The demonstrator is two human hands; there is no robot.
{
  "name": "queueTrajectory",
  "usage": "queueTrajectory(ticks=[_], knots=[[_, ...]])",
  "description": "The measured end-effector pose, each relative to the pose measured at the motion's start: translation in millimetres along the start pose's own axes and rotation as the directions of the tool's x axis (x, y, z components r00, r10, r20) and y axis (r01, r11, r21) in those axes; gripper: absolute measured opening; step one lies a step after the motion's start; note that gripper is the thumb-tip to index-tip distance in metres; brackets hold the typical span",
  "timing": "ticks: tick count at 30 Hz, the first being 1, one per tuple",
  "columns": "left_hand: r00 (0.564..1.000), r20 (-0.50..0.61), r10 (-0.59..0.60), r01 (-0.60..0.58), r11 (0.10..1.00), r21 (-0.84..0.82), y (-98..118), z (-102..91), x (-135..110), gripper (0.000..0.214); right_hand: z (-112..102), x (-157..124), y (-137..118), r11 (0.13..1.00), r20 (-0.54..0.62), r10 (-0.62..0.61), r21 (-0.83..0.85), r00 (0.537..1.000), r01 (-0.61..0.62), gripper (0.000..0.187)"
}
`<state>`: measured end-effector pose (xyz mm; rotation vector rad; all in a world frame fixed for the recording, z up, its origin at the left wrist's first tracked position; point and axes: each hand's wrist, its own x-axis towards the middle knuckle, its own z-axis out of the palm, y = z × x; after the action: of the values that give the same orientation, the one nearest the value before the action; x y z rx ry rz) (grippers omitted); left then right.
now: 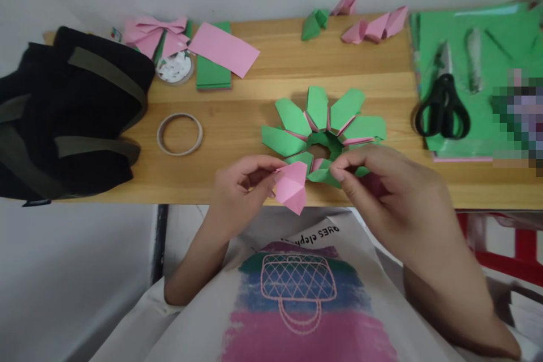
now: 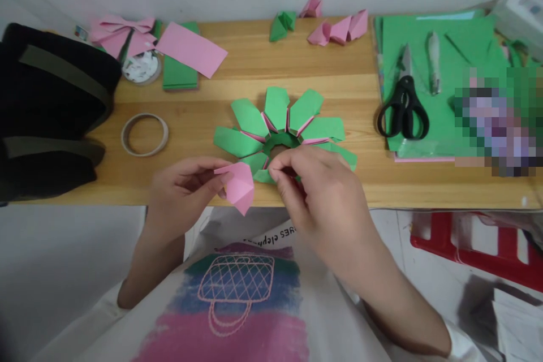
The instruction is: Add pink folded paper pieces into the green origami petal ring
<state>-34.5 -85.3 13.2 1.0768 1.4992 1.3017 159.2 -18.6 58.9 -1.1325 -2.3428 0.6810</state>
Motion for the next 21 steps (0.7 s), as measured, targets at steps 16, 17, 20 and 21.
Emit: queueTrajectory(ticks=[16,17,20,21], knots=[[0.999,-0.039,0.004,0.0,0.992,0.124,1.9,1.0,-7.4,0.014,0.1,0.3,-1.9,0.999,0.005,0.04,-0.007,0.999,-0.04,0.009],[0.999,-0.051,0.014,-0.007,0.99,0.138,2.0,1.3,-8.1,0.014,0.2,0.5,-2.0,0.999,0.007,0.041,-0.006,0.999,-0.041,0.009],[0.998,-0.06,0.032,-0.022,0.986,0.163,2.4,2.7,-9.2,0.016,0.9,0.9,-1.8,0.999,0.011,0.045,-0.003,0.999,-0.045,0.009],[0.998,-0.056,0.035,-0.025,0.985,0.169,2.6,3.0,-9.3,0.017,1.1,0.9,-1.7,0.999,0.011,0.045,-0.001,0.999,-0.045,0.009]])
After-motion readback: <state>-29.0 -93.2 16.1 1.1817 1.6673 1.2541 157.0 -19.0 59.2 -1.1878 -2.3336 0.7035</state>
